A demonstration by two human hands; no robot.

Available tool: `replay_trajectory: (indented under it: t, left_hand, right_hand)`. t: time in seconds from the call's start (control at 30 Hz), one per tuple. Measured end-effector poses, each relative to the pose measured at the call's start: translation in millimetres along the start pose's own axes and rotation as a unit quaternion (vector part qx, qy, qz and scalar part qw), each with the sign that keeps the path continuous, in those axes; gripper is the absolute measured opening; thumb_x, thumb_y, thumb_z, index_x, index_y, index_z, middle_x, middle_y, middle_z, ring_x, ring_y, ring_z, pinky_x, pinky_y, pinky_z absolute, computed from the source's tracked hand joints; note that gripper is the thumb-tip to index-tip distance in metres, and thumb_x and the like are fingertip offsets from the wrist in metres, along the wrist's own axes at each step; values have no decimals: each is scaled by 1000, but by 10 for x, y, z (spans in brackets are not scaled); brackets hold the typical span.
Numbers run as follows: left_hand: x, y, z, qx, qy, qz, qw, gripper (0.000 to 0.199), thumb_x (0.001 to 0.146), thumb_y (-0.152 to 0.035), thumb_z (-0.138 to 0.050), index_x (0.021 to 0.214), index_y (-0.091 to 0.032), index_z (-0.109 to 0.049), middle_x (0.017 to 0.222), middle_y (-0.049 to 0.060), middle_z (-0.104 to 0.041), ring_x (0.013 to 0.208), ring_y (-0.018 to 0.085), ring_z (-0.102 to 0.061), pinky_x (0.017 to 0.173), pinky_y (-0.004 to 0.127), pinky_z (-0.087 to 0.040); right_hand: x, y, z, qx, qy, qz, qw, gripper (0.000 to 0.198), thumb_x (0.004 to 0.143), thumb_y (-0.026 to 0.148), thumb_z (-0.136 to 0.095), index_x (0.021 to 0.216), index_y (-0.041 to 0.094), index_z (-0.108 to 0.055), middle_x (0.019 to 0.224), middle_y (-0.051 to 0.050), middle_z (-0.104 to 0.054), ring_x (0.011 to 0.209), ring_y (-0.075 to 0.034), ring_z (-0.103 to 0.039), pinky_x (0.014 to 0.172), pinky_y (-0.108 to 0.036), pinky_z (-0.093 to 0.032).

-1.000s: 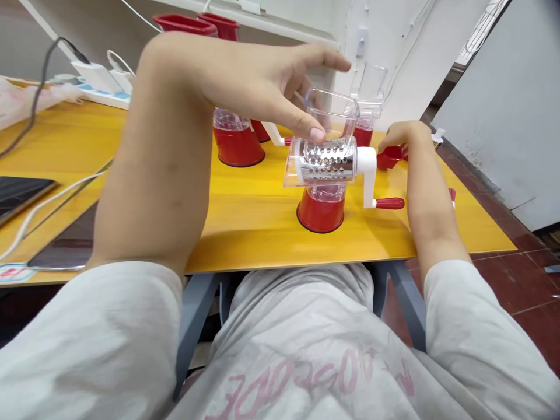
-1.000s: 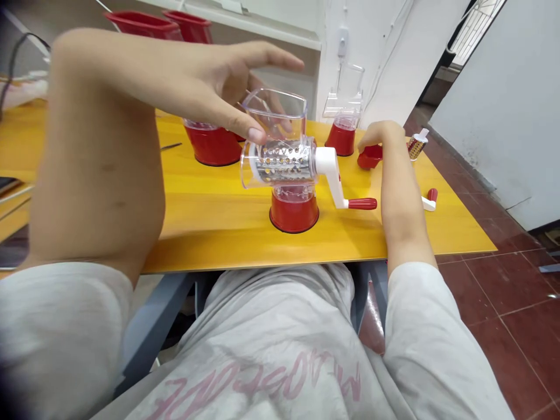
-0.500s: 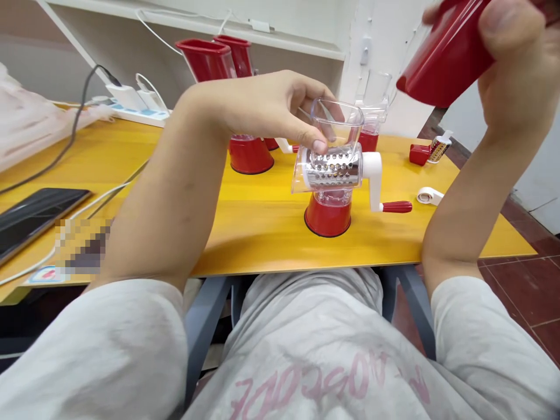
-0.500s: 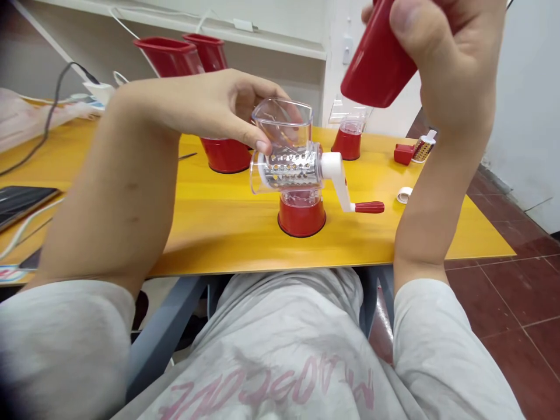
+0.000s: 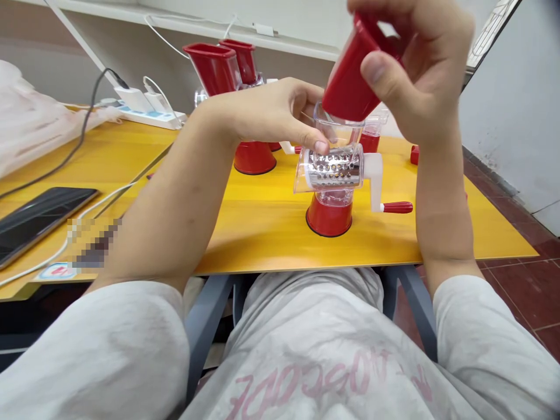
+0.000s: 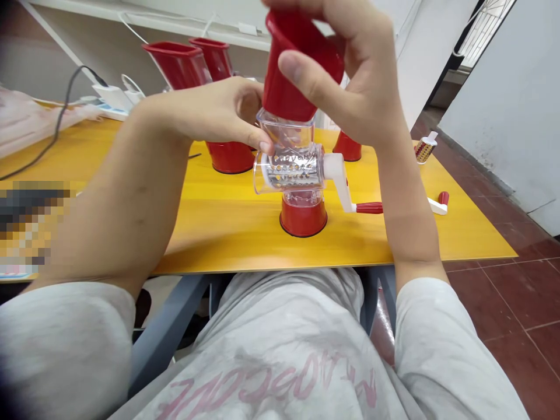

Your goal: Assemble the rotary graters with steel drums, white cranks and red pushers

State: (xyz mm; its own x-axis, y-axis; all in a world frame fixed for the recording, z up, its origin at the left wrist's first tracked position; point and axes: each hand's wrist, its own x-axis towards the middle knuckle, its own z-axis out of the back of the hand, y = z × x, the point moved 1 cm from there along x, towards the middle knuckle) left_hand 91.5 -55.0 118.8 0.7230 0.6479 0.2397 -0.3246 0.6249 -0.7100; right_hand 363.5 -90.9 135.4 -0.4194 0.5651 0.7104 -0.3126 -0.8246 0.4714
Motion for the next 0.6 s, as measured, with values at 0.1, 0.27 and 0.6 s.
replay_trajectory:
  t: [0.1,0.27,0.6]
  left_hand:
    - [6,-14,-2,-29,26,2,999,91,73,-71,-118,130,-6,-90,124,12,-93,138,42,-90,121,53,-73]
    - [-6,-10,-9,-25,15,-16,999,76,84,-67,-115,130,-11,-94,133,17,-97,137,42,-91,122,55,-72]
    - [8,52,-4,-36,19,-28,999,54,87,-49,-109,132,-20,-95,143,13,-98,137,38,-89,122,54,-72]
  right_hand:
    - [28,18,-64,-25,87,-116,989,76,104,99,-91,162,50,-86,137,-6,-92,159,-49,-86,110,-54,-84]
    - [48,29,-98,-38,136,-138,980,80,99,94,-93,173,66,-81,136,-4,-97,155,-49,-88,105,-57,-84]
    - [67,-82,-132,-70,16,17,997,43,108,86,-75,143,73,-97,164,6,-93,182,-43,-70,134,-63,-72]
